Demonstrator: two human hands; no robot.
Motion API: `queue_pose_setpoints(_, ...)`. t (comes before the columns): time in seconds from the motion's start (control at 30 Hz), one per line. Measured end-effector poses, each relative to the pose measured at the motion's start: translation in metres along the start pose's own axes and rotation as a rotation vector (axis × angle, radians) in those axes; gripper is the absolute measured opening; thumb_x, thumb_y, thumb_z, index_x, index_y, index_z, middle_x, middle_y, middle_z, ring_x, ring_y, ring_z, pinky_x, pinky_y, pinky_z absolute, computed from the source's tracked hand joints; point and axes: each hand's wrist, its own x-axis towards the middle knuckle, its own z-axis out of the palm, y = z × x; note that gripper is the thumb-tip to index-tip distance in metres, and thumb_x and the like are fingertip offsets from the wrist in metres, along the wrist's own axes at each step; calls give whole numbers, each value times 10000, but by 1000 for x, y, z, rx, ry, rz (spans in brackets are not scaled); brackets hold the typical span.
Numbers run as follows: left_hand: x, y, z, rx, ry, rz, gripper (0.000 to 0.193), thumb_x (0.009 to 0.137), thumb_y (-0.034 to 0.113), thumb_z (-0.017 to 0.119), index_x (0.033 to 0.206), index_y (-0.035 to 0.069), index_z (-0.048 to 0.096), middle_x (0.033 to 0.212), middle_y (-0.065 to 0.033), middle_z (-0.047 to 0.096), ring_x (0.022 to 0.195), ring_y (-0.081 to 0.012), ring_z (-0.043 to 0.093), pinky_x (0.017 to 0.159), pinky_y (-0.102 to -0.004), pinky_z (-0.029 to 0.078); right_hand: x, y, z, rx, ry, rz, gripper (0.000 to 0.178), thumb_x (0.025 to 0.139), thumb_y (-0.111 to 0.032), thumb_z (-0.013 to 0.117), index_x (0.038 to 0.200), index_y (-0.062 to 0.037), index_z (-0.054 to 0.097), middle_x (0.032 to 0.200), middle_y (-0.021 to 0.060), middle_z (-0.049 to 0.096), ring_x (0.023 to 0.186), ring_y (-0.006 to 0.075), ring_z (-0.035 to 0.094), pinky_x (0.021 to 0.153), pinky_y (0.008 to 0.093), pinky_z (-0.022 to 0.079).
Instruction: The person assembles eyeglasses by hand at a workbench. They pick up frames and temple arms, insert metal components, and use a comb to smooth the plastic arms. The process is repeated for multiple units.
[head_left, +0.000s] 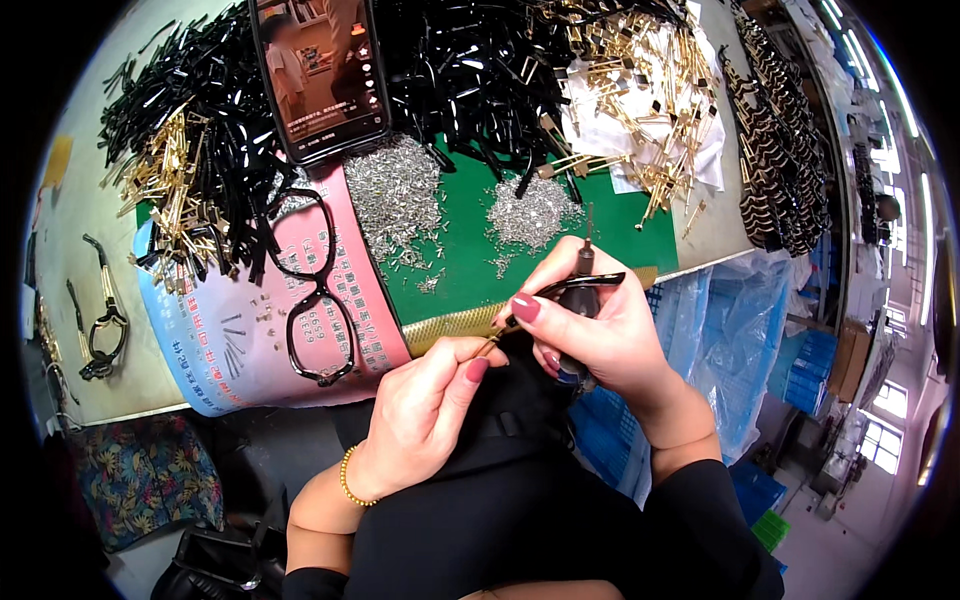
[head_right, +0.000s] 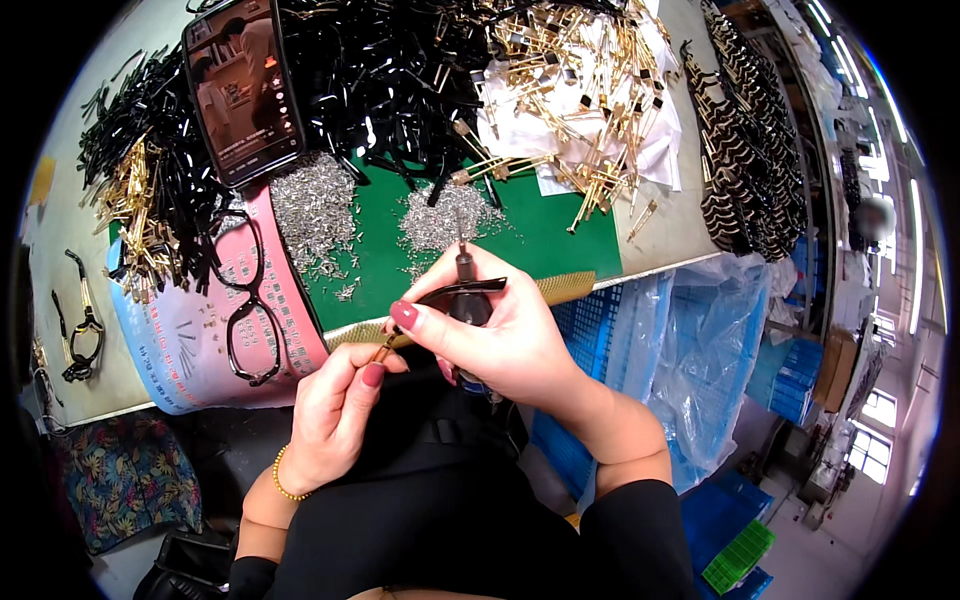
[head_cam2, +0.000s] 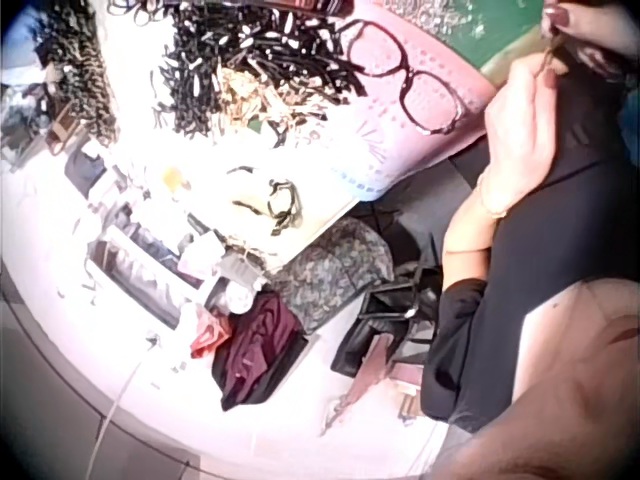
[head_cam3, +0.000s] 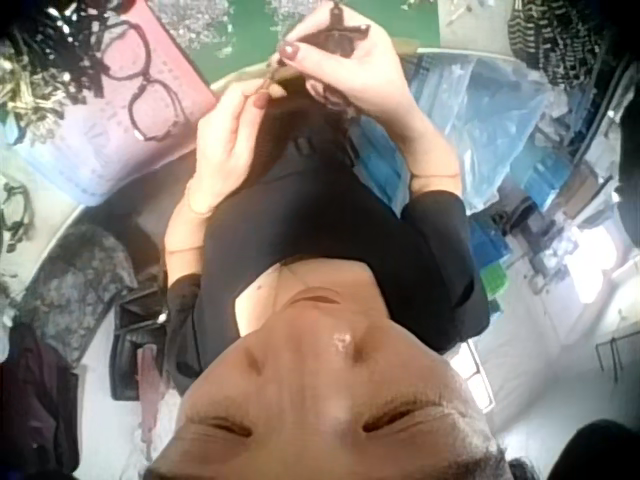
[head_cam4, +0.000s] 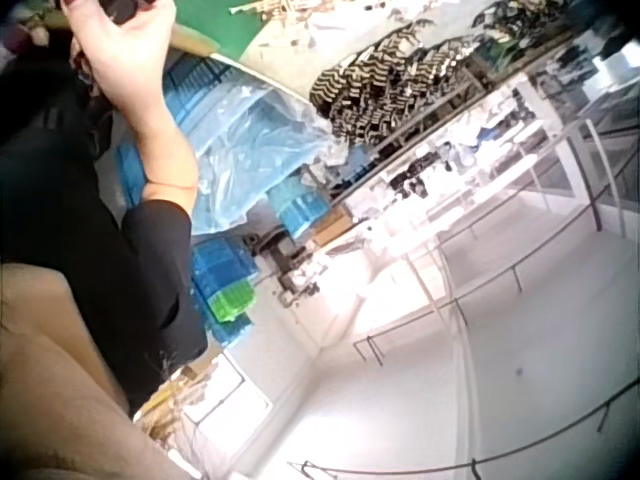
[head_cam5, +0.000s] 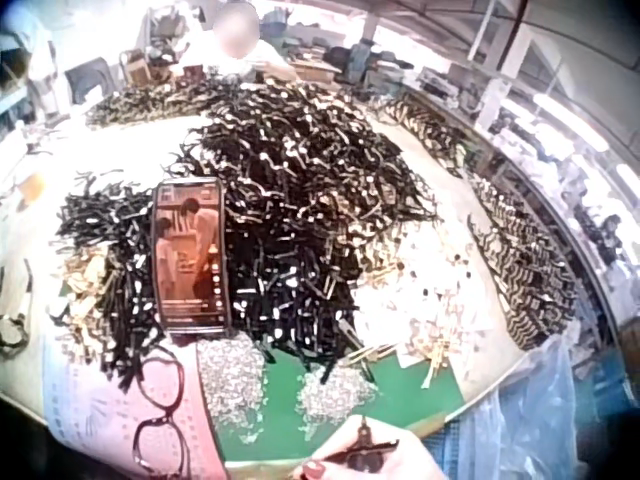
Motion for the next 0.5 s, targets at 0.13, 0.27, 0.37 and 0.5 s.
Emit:
queue_pose_setpoints(0.13, 3, -7, 3, 102, 46, 141, 98, 1007, -2, 582, 1088, -20, 634, 928, -134, 718, 765, -276, 709, 686, -330, 548, -4, 4, 3, -21, -19, 35, 121, 961, -125, 734, 992, -39, 656, 831, 3, 660, 583, 40, 570, 509, 189, 430)
queue_pose_setpoints(0.27, 4, -9, 4, 167, 40, 161, 104, 995, -7, 591, 1092, -13, 628, 901, -129, 711, 732, -284, 697, 654, -345, 540, 1, 9, -9, -374, -130, -230, 203, 959, -161, 731, 1051, -6, 640, 966, 62, 645, 763, 115, 636, 624, 269, 493)
queue_pose_setpoints(0.37, 3, -1, 2, 348, 54, 134, 122, 999, 3, 588, 1117, -11, 618, 894, -122, 710, 719, -276, 693, 649, -347, 536, -4, -2, -20, -820, -93, -263, 268, 985, -191, 675, 1165, -17, 579, 1119, 134, 588, 896, 232, 667, 750, 374, 535)
queue_pose_setpoints(0.5, 0, -3, -3, 167, 156, 21, 164, 1045, 12, 524, 1202, -33, 543, 915, -127, 725, 800, -255, 733, 738, -326, 570, -9, -26, -26, -1367, -122, -298, 243, 966, -119, 617, 1201, -90, 566, 1014, 117, 550, 860, 304, 670, 686, 414, 551)
